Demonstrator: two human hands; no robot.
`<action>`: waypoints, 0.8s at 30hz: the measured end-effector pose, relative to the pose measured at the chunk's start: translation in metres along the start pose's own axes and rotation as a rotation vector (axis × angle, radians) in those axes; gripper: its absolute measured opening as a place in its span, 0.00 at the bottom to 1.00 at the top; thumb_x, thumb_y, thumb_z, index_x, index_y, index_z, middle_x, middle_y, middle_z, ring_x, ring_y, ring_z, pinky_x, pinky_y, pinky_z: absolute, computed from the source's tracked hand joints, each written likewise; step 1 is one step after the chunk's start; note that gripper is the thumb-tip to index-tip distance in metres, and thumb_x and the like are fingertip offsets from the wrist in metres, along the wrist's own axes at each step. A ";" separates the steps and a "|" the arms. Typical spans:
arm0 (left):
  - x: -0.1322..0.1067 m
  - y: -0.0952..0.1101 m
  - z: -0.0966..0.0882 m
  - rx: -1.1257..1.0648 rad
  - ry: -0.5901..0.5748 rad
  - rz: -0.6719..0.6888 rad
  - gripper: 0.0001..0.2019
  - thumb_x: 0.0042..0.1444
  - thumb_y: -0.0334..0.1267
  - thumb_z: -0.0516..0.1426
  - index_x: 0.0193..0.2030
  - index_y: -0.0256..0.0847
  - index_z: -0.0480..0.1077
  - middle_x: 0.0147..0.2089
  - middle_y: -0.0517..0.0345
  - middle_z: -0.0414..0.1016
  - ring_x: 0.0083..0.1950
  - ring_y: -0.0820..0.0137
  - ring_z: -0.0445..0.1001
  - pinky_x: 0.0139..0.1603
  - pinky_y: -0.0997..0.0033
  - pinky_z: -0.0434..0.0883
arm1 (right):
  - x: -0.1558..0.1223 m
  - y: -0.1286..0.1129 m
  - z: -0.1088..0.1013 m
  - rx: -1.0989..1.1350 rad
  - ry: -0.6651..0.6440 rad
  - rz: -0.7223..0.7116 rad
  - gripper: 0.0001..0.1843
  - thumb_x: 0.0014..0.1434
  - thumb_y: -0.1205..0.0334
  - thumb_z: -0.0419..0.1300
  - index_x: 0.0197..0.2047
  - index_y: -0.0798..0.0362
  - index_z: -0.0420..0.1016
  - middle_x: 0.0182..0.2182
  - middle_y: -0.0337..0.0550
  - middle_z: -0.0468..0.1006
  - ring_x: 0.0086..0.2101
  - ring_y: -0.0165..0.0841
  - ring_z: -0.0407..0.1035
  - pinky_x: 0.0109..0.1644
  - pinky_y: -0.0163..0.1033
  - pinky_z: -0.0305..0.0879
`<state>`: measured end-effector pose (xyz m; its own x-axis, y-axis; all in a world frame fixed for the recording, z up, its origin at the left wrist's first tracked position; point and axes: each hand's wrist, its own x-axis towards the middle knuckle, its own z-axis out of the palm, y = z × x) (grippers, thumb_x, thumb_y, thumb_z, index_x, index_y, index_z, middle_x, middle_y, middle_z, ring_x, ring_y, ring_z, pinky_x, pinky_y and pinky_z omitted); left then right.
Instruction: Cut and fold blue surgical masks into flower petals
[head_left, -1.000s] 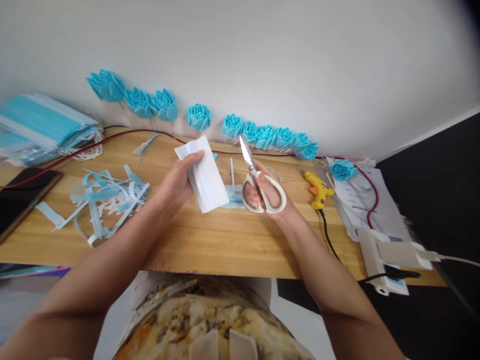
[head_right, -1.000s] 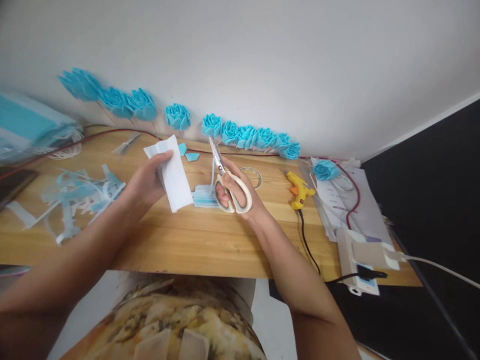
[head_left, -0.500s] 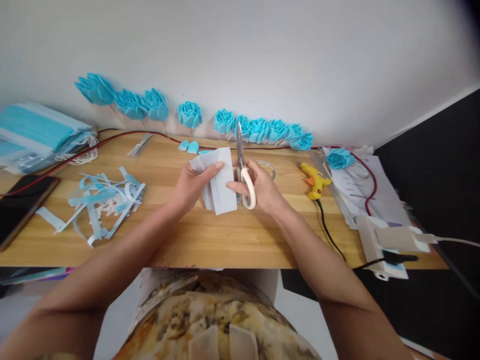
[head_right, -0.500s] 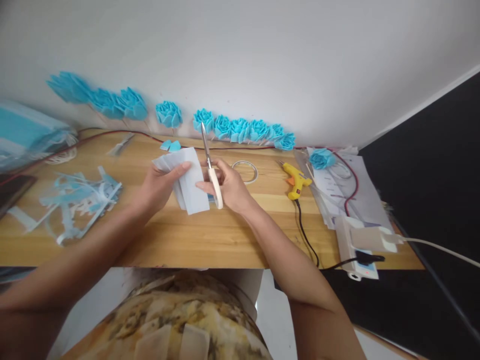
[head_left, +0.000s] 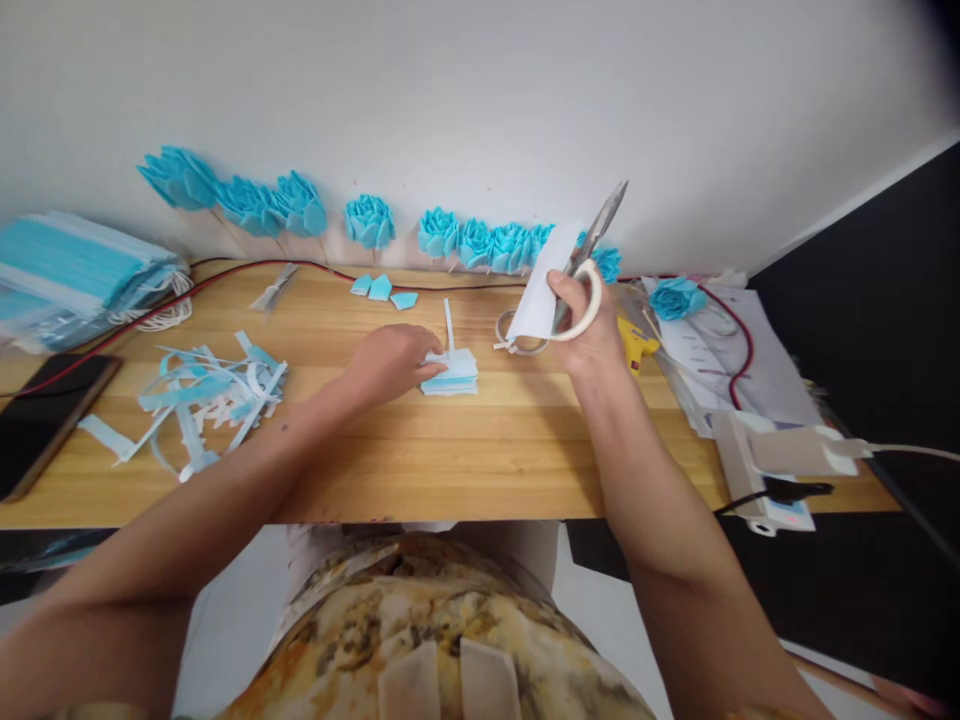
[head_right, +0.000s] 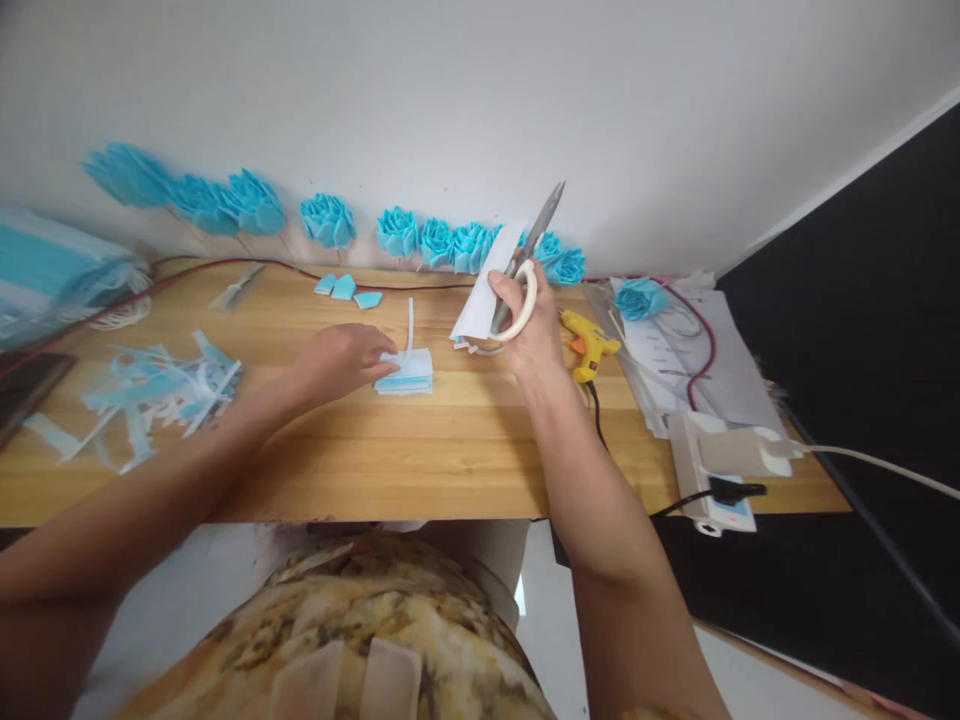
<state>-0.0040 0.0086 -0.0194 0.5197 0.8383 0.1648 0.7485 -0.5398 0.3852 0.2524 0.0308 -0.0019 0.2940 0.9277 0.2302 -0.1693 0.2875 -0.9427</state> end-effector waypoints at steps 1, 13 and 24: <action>0.001 0.000 0.004 0.032 -0.027 -0.010 0.10 0.55 0.45 0.61 0.38 0.42 0.79 0.35 0.52 0.80 0.38 0.61 0.75 0.36 0.67 0.64 | -0.001 0.001 0.001 0.001 0.003 0.011 0.23 0.42 0.50 0.73 0.39 0.45 0.71 0.38 0.37 0.77 0.41 0.37 0.73 0.45 0.42 0.75; -0.001 -0.005 0.011 0.041 -0.006 0.057 0.14 0.61 0.39 0.53 0.27 0.43 0.76 0.31 0.52 0.80 0.35 0.62 0.74 0.38 0.66 0.64 | -0.008 0.002 0.006 0.032 -0.065 0.083 0.23 0.43 0.53 0.72 0.40 0.45 0.68 0.34 0.35 0.72 0.36 0.33 0.70 0.37 0.39 0.71; -0.016 -0.022 -0.037 -0.393 0.301 -0.072 0.10 0.58 0.46 0.60 0.33 0.45 0.80 0.38 0.57 0.82 0.41 0.65 0.77 0.43 0.70 0.71 | -0.010 0.005 0.009 0.064 -0.060 0.125 0.25 0.41 0.54 0.73 0.40 0.45 0.68 0.33 0.33 0.74 0.33 0.32 0.69 0.36 0.38 0.72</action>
<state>-0.0445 0.0099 0.0026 0.2870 0.8887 0.3576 0.5360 -0.4584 0.7090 0.2405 0.0251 -0.0065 0.2100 0.9693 0.1276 -0.2610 0.1813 -0.9482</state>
